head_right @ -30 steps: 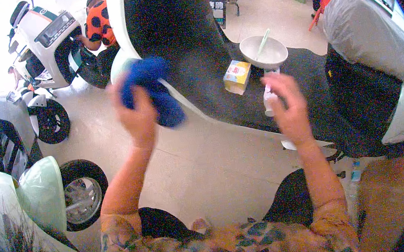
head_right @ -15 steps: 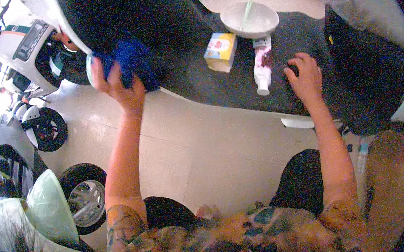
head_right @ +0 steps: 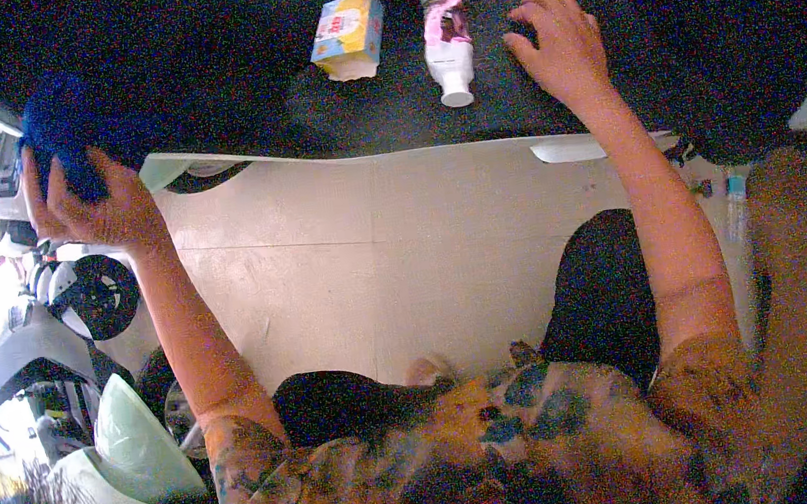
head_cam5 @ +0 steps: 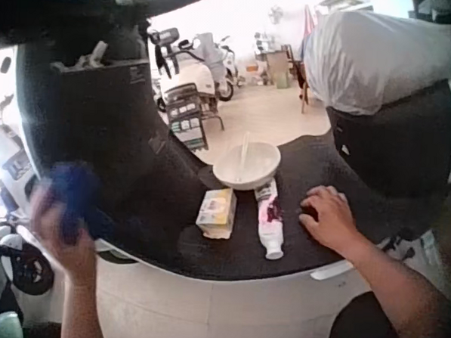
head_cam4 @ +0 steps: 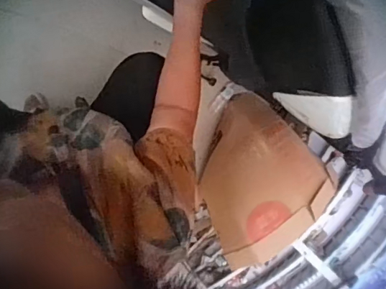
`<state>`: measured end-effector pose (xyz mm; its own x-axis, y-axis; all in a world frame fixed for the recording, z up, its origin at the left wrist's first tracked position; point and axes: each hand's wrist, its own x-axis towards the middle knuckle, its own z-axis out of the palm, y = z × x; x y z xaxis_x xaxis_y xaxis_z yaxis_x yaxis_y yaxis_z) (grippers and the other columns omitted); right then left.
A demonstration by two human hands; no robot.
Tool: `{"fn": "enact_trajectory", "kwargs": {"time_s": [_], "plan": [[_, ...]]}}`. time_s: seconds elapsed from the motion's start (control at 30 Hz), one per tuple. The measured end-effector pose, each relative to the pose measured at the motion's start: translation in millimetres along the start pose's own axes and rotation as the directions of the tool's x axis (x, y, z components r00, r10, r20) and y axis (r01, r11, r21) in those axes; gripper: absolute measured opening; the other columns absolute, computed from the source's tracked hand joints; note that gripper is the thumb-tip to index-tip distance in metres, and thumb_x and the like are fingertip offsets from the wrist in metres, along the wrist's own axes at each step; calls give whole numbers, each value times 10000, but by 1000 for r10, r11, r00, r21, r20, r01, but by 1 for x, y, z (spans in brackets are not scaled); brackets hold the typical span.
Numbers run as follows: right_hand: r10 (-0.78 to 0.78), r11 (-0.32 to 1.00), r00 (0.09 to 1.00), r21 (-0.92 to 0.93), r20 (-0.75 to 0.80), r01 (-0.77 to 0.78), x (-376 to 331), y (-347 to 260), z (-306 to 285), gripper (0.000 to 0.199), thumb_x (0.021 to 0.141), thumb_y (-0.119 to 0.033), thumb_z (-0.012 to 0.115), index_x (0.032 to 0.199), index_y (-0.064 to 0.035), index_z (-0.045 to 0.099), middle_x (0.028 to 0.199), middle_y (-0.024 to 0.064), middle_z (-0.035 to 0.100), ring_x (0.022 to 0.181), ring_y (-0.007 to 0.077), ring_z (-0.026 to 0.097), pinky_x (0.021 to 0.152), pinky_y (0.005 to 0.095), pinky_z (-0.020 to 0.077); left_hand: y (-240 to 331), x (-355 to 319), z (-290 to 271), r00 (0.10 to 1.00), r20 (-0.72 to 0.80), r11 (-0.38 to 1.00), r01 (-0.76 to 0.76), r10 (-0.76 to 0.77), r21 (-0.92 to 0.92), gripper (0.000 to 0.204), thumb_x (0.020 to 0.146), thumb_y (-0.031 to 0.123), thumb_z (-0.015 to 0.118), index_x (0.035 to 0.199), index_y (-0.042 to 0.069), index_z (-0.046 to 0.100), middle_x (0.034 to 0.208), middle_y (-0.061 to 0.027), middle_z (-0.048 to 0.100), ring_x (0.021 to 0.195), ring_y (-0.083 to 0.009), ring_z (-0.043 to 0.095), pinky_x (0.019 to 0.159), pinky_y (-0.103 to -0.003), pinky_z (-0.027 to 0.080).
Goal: The person wipes the seat, body panels, and front wheel of a light green scooter using a blue cloth. They move items on the seat to access different areas and continue wiping various parts of the scooter.
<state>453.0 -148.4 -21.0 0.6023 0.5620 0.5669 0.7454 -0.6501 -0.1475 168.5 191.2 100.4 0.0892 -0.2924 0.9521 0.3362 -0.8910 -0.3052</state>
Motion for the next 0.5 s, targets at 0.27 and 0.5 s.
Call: {"fn": "enact_trajectory", "kwargs": {"time_s": [0.27,0.5], "plan": [[-3,998,1000,56,-13,4,0,-11,1,267,795,-276,721,1005,-115,694,1149,72,619,1115,290,561,940,458,446,98,-147,-11,785,572,954,-79,238,-289,346,704,132,651,1045,192,655,1198,22,643,1141,-158,537,1019,-417,284],[-18,997,998,69,-54,22,-1,-10,3,254,784,-264,730,986,-116,688,1107,62,623,1084,283,567,909,447,453,138,-157,-31,594,668,744,166,448,-647,328,682,81,649,1001,158,628,1100,-26,623,1081,-206,580,910,-426,418]]}}
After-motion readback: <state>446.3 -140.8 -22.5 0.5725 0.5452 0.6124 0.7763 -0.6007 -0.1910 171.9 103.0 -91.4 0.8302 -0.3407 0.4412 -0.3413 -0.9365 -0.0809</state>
